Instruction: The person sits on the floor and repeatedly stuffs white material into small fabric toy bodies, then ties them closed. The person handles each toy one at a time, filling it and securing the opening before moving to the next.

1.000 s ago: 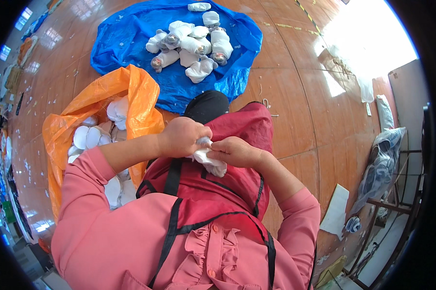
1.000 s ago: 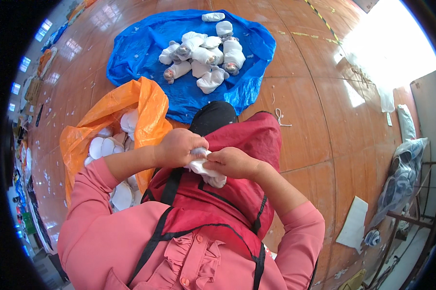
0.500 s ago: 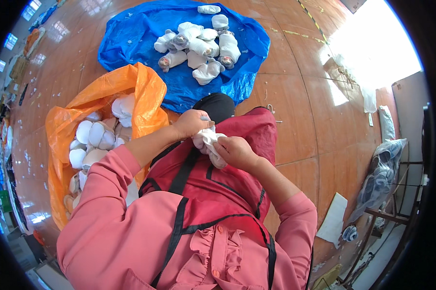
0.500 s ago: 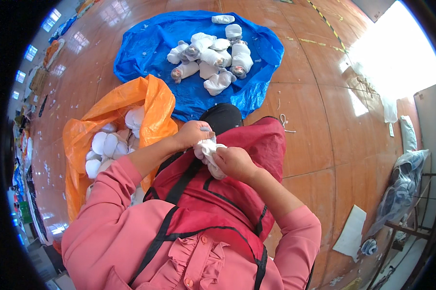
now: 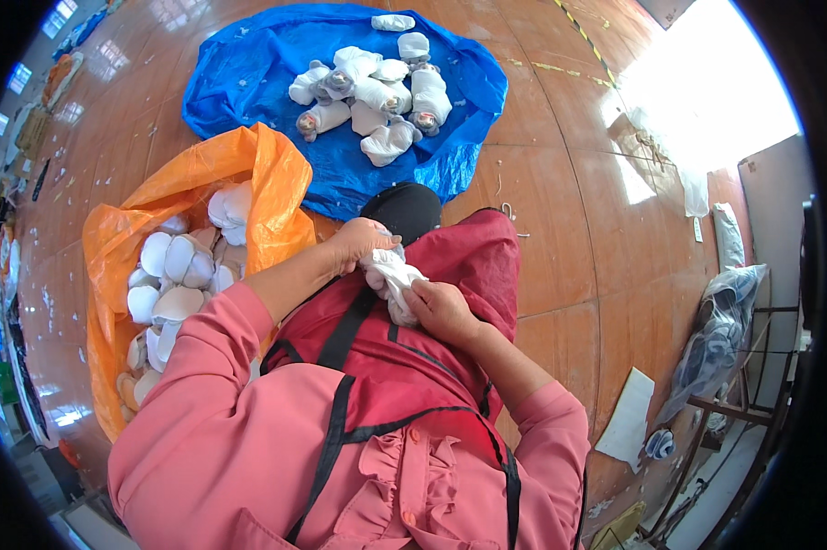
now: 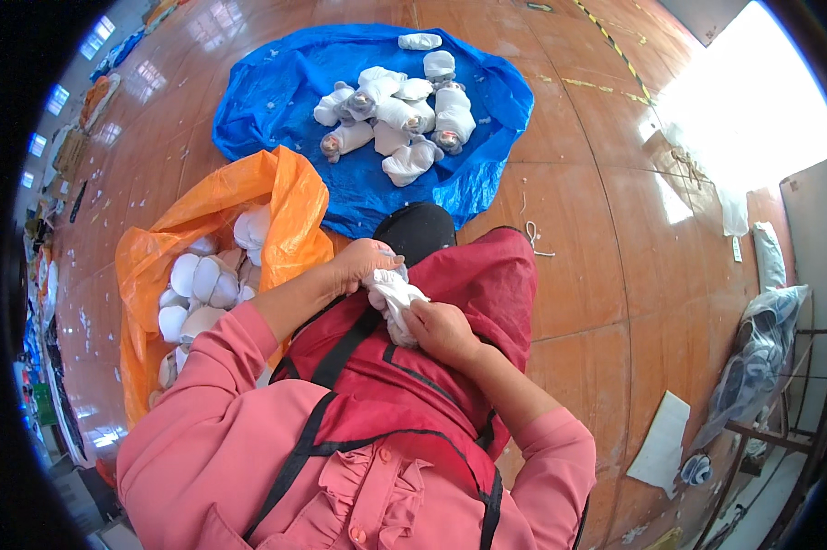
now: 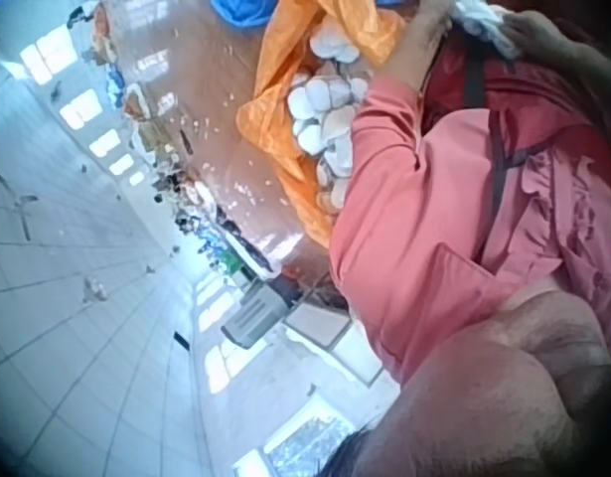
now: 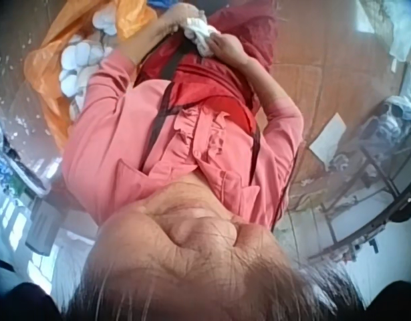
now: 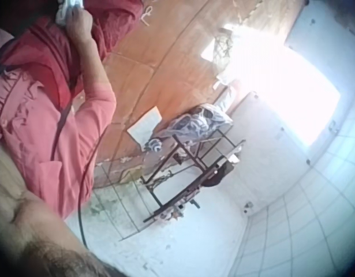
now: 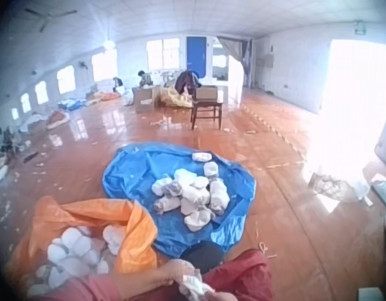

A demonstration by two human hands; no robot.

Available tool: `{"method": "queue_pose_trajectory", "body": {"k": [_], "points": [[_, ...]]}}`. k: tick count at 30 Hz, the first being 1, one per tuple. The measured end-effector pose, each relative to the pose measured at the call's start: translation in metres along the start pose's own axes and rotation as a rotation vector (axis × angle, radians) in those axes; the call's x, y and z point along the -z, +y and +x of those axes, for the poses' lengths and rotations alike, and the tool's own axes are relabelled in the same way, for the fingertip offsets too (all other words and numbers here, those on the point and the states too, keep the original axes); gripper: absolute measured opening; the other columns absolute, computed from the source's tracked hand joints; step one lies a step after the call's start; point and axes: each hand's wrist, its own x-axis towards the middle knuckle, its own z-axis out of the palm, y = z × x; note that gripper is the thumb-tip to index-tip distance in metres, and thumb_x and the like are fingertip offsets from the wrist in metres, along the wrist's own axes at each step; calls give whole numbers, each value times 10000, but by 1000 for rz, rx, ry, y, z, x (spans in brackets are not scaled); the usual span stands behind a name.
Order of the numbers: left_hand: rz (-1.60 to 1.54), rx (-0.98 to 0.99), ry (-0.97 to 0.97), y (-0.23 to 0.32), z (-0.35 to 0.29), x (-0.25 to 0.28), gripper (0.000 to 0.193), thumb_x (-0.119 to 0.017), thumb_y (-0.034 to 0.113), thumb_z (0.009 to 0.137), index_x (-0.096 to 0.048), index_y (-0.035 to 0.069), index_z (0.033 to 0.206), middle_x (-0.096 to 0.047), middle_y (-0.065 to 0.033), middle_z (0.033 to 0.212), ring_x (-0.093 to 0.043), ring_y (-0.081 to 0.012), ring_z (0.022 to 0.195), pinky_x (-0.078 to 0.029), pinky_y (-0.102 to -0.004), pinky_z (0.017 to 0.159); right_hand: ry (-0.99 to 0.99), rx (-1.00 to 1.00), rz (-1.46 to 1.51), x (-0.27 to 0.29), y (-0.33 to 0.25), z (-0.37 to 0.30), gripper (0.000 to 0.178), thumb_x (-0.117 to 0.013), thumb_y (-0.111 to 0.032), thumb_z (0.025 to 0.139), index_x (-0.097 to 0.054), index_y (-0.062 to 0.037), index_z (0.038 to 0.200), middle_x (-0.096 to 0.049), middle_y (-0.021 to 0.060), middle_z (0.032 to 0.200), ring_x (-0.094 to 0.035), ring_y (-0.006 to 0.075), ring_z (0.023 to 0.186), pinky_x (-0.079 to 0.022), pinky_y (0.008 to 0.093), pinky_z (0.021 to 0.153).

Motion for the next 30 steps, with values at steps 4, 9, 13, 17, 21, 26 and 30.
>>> {"method": "queue_pose_trajectory", "body": {"k": [4,9,13,17,21,26,30], "points": [[370,-61,101,29,-17,-12,317,-734,305,873,-693,-4,931,-714,-129,857,-683,-209,755,-510,-336,658,-15,-74,-92,7,-10,-2,307,-536,-340,949,-591,-66,823,-637,204,754,-638,398,705,-499,498,638],[834,-489,-4,46,-34,-11,356,-701,396,868,-697,44,927,-705,-172,844,-683,-310,787,-507,-386,683,3,-20,-265,17,-15,-6,279,-613,-350,922,-600,-79,860,-633,154,775,-645,347,750,-509,467,640],[916,-617,-39,52,-43,-11,344,-688,401,869,-687,61,920,-698,-185,857,-664,-378,812,-506,-421,686,357,225,-43,30,-11,9,254,-715,-275,871,-590,-60,925,-611,131,871,-625,295,761,-506,417,641],[908,-735,-35,54,-50,-11,303,-673,371,880,-676,74,937,-695,-174,865,-662,-376,830,-510,-438,702,151,-130,314,18,5,8,307,-722,-311,879,-568,-52,940,-598,131,846,-599,257,727,-478,377,634],[886,-809,66,44,-56,-14,278,-663,353,888,-675,80,937,-694,-167,861,-667,-366,828,-517,-447,708,24,-91,152,25,5,13,335,-685,-357,904,-559,-47,899,-601,147,795,-606,308,740,-478,400,659],[824,-846,167,36,-57,-17,250,-660,317,897,-660,68,926,-690,-163,855,-665,-364,820,-516,-438,699,-156,-92,-49,35,3,18,364,-583,-405,956,-582,-52,871,-626,168,828,-606,360,766,-477,424,680],[614,-764,224,32,-55,-19,223,-661,267,903,-654,45,919,-691,-168,841,-670,-361,810,-514,-425,688,-77,-38,92,29,6,19,363,-540,-371,978,-595,-50,818,-609,188,796,-608,364,751,-464,436,662]]}}
